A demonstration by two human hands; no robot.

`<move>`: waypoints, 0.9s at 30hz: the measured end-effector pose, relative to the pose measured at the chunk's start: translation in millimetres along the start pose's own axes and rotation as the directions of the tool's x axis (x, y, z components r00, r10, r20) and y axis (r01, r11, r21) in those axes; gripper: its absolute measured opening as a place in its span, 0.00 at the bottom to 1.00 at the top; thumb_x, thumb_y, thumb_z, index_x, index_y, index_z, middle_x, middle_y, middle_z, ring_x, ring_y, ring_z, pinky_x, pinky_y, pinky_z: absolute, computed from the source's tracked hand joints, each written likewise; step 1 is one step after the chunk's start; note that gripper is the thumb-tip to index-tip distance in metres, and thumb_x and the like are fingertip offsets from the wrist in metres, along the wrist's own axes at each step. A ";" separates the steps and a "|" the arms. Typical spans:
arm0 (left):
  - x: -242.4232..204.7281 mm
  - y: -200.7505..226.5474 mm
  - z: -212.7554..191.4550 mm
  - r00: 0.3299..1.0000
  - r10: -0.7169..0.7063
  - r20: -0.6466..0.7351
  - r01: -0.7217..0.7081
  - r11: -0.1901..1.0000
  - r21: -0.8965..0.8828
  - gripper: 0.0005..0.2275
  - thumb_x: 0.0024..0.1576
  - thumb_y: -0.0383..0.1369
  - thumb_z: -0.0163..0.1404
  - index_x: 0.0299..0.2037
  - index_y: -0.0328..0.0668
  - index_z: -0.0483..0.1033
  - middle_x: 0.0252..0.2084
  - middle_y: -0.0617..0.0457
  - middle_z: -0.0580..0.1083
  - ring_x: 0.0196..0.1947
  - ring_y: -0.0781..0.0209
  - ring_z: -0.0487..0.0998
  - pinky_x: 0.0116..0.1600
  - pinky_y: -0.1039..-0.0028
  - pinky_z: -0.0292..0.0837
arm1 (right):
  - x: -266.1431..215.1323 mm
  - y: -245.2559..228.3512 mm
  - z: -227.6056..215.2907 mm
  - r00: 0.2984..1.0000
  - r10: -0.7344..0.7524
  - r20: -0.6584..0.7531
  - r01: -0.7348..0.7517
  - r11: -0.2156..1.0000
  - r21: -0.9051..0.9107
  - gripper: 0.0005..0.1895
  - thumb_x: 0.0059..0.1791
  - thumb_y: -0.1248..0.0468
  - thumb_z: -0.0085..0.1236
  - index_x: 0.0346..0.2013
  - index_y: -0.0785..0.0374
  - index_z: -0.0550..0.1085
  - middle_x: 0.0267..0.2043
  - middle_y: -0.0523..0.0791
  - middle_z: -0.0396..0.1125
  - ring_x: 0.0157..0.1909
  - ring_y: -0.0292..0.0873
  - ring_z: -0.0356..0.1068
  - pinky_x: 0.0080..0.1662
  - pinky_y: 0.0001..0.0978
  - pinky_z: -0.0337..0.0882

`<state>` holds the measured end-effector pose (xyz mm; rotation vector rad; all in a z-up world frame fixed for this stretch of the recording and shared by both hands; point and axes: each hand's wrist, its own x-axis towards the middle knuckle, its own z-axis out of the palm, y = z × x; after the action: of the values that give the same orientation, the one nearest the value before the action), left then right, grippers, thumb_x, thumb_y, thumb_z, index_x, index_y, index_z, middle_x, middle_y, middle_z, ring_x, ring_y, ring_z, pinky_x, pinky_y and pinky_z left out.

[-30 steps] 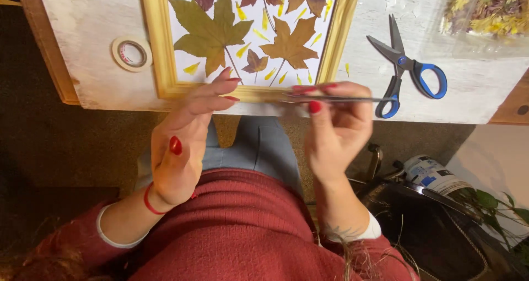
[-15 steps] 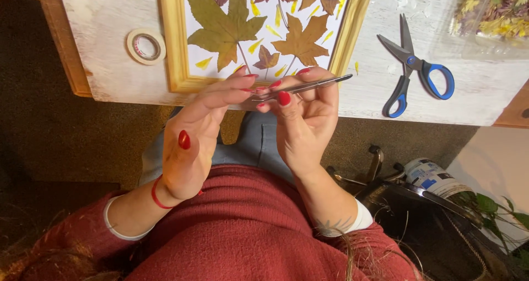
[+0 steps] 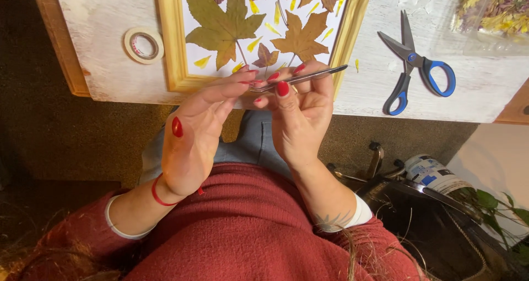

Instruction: Using tweezers, tape, and scissors to arrange and secure dried leaves onto a background within a frame.

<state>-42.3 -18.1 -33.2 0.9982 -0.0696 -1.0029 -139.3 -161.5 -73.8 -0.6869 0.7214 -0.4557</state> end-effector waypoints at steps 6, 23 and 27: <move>-1.1 -3.2 -1.2 1.000 0.007 -0.009 -0.007 1.000 -0.004 0.35 0.70 0.60 0.39 0.65 0.26 0.66 0.72 0.35 0.64 0.75 0.48 0.59 0.81 0.58 0.45 | -0.7 3.4 -0.7 0.999 -0.009 -0.033 0.009 1.000 -0.011 0.14 0.58 0.74 0.57 0.53 0.65 0.63 0.46 0.50 0.70 0.44 0.45 0.75 0.41 0.33 0.76; -5.2 -16.9 -15.8 0.999 0.037 -0.030 -0.035 0.998 0.060 0.29 0.73 0.49 0.43 0.71 0.24 0.61 0.74 0.39 0.62 0.77 0.53 0.62 0.83 0.62 0.52 | -0.9 -4.3 -15.8 0.991 -0.115 -0.065 0.102 0.980 -0.170 0.11 0.59 0.74 0.57 0.49 0.65 0.63 0.40 0.51 0.71 0.41 0.46 0.76 0.37 0.29 0.72; -6.4 -20.7 -27.2 0.986 0.080 -0.147 -0.011 0.909 0.417 0.19 0.68 0.36 0.52 0.66 0.34 0.70 0.63 0.46 0.73 0.64 0.57 0.74 0.70 0.65 0.67 | 21.5 -24.4 -23.0 0.990 -0.136 0.040 0.141 0.906 -0.400 0.14 0.57 0.77 0.57 0.52 0.65 0.62 0.42 0.51 0.73 0.41 0.42 0.76 0.38 0.29 0.74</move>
<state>-47.0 1.4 -61.6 1.4601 -0.1775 -0.8772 -145.1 -200.6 -78.8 -1.1340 0.7665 -0.4358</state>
